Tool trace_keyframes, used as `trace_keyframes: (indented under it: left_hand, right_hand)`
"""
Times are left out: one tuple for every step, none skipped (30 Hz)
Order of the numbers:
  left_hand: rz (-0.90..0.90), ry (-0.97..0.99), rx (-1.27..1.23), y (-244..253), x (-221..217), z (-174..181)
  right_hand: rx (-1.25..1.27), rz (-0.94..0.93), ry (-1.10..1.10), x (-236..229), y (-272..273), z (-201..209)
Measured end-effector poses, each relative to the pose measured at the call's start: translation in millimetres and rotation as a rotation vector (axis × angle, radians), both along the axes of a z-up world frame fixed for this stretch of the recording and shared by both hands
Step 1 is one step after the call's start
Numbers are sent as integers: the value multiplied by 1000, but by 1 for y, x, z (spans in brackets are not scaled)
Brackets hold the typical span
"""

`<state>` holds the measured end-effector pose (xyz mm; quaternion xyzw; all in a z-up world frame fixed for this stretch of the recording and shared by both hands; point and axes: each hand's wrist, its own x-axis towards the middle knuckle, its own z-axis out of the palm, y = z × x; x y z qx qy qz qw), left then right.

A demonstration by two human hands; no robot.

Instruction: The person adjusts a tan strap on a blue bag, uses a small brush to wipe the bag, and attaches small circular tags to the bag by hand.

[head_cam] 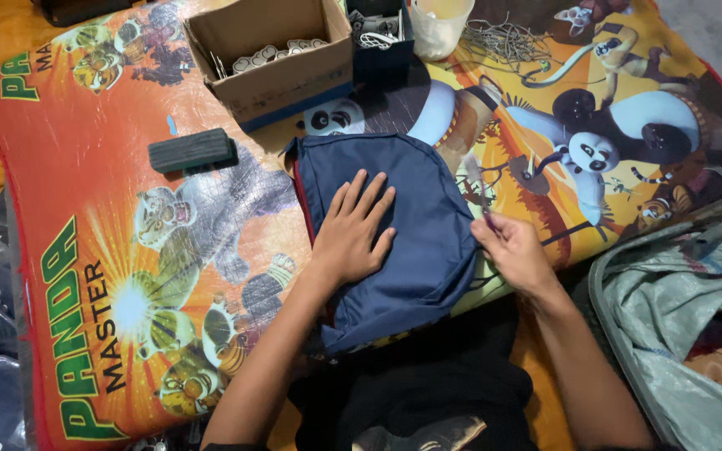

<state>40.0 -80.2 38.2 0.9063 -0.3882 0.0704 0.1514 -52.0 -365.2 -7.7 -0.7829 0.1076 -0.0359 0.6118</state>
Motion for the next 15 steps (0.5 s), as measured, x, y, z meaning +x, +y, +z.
trace_keyframes:
  left_hand:
    - [1,-2,-1,0,1,1]
    - [2,-2,5,0,0,1]
    - [3,-2,11,-1,0,1]
    - [3,-4,10,-1,0,1]
    - [5,0,14,-1,1,2]
    - [6,9,20,-1,-1,1]
    - [7,13,21,-1,-1,2]
    - [5,11,14,-1,-1,2]
    - [4,8,7,-2,-1,2]
    - [3,9,7,-2,-1,2]
    - [5,2,6,-2,-1,2]
    - [5,-5,6,-1,-2,2]
    - [5,-4,8,-2,-2,2]
    - [5,-5,9,-1,-2,3]
    - [6,-5,11,-1,-2,3]
  right_hand:
    - [-1,1,-2,0,1,-6]
    - [55,-6,16,-2,3,-12]
    - [111,-13,33,-4,4,-18]
    - [110,-13,32,-2,2,-14]
    - [-170,-50,61,-1,1,-11]
    - [-449,-85,94,-3,0,-8]
    - [-448,-84,97,0,11,10]
    - [-495,-148,61,3,21,29]
    - [-543,-212,24,6,31,48]
    - [-543,-212,25,11,35,54]
    - [-601,-157,63,16,38,59]
    - [-657,-102,101,21,43,65]
    - [-656,-102,101,25,39,60]
    - [-636,-62,162,31,36,56]
    - [-615,-21,223,36,33,51]
